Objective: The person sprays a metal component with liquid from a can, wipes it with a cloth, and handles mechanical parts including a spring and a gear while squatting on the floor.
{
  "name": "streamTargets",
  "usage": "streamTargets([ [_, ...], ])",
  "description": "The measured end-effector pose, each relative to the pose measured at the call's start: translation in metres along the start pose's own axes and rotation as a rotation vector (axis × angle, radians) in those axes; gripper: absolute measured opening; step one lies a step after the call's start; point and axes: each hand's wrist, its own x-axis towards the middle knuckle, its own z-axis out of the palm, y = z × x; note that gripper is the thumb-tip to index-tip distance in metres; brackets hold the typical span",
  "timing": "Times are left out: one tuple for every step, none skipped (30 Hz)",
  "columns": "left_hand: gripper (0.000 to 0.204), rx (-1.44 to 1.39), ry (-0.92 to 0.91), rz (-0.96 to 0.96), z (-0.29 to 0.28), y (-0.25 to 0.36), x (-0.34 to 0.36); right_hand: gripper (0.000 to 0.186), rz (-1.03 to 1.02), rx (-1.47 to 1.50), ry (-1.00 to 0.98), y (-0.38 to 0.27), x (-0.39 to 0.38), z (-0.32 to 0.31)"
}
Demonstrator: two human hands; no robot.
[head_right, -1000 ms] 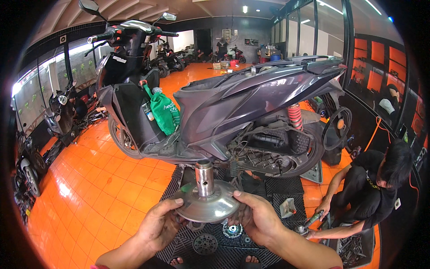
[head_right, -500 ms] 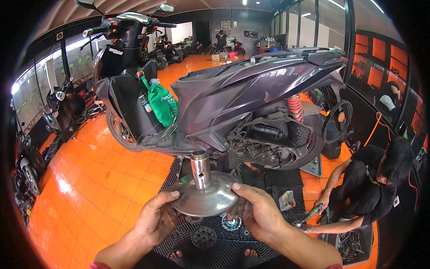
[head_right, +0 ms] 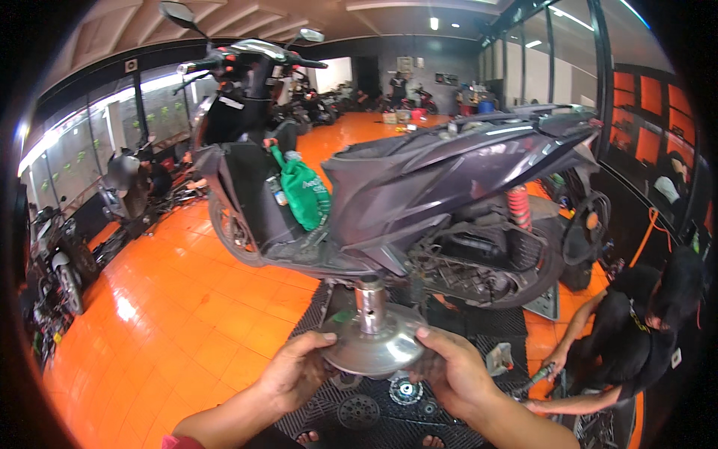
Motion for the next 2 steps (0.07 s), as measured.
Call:
streamTargets([
  [0.016,0.006,0.004,-0.003,-0.0014,-0.0007,0.0011,0.033,0.02,-0.013,0.004,0.0007,0.0008,0.0005],
  [0.018,0.013,-0.01,-0.005,-0.0023,0.0014,-0.0004,0.033,0.04,-0.027,0.009,0.0012,0.0021,0.003],
])
